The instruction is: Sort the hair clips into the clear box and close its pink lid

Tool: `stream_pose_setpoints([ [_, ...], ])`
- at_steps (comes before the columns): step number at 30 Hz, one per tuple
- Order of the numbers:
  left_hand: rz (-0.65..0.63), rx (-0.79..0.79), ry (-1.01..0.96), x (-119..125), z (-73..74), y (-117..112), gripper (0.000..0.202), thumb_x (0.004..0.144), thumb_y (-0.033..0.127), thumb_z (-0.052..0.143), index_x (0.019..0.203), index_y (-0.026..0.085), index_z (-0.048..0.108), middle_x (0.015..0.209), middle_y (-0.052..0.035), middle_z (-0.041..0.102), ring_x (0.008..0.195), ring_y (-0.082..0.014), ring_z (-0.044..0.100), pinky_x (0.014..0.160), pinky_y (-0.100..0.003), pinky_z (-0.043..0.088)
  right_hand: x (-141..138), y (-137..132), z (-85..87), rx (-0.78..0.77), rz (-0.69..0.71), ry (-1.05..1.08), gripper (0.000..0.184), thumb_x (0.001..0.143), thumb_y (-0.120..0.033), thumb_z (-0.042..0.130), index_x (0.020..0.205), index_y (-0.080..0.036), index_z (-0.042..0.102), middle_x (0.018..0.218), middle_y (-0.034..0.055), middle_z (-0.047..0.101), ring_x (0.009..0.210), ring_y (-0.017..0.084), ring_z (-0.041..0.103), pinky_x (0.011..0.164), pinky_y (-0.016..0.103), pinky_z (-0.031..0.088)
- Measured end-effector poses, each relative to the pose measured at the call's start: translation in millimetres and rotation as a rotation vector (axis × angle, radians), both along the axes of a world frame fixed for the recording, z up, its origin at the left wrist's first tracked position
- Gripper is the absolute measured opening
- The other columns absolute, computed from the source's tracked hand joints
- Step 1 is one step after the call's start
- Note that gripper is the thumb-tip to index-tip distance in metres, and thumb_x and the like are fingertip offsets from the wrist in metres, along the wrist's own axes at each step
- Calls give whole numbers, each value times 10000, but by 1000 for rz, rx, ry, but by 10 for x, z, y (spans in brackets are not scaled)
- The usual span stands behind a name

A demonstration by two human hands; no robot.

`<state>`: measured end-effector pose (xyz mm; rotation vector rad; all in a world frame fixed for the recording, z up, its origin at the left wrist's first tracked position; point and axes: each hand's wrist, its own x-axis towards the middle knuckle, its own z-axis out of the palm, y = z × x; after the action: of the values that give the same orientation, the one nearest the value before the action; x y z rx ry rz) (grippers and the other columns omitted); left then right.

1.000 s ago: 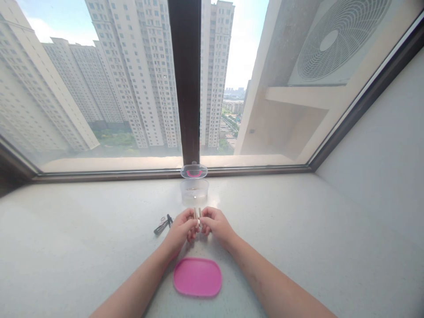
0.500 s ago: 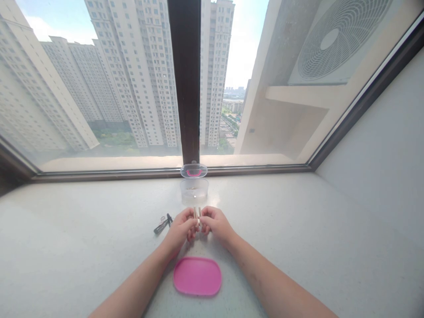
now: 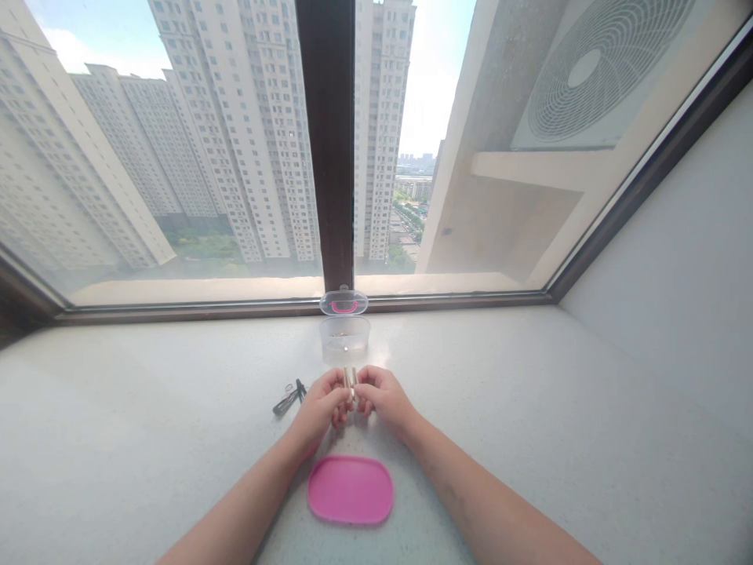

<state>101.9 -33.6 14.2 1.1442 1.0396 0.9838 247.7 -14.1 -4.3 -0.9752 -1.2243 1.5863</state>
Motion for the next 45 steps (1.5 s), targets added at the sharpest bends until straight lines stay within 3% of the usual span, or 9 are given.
stream_pose_setpoints([
  [45, 5, 11, -12, -19, -43, 16, 128, 740, 248, 564, 828, 158, 540, 574, 26, 562, 391, -67, 464, 353, -141, 281, -11, -14, 40, -8, -9, -7, 128, 656, -248, 629, 688, -165, 538, 529, -23, 597, 431, 97, 529, 392, 174, 381],
])
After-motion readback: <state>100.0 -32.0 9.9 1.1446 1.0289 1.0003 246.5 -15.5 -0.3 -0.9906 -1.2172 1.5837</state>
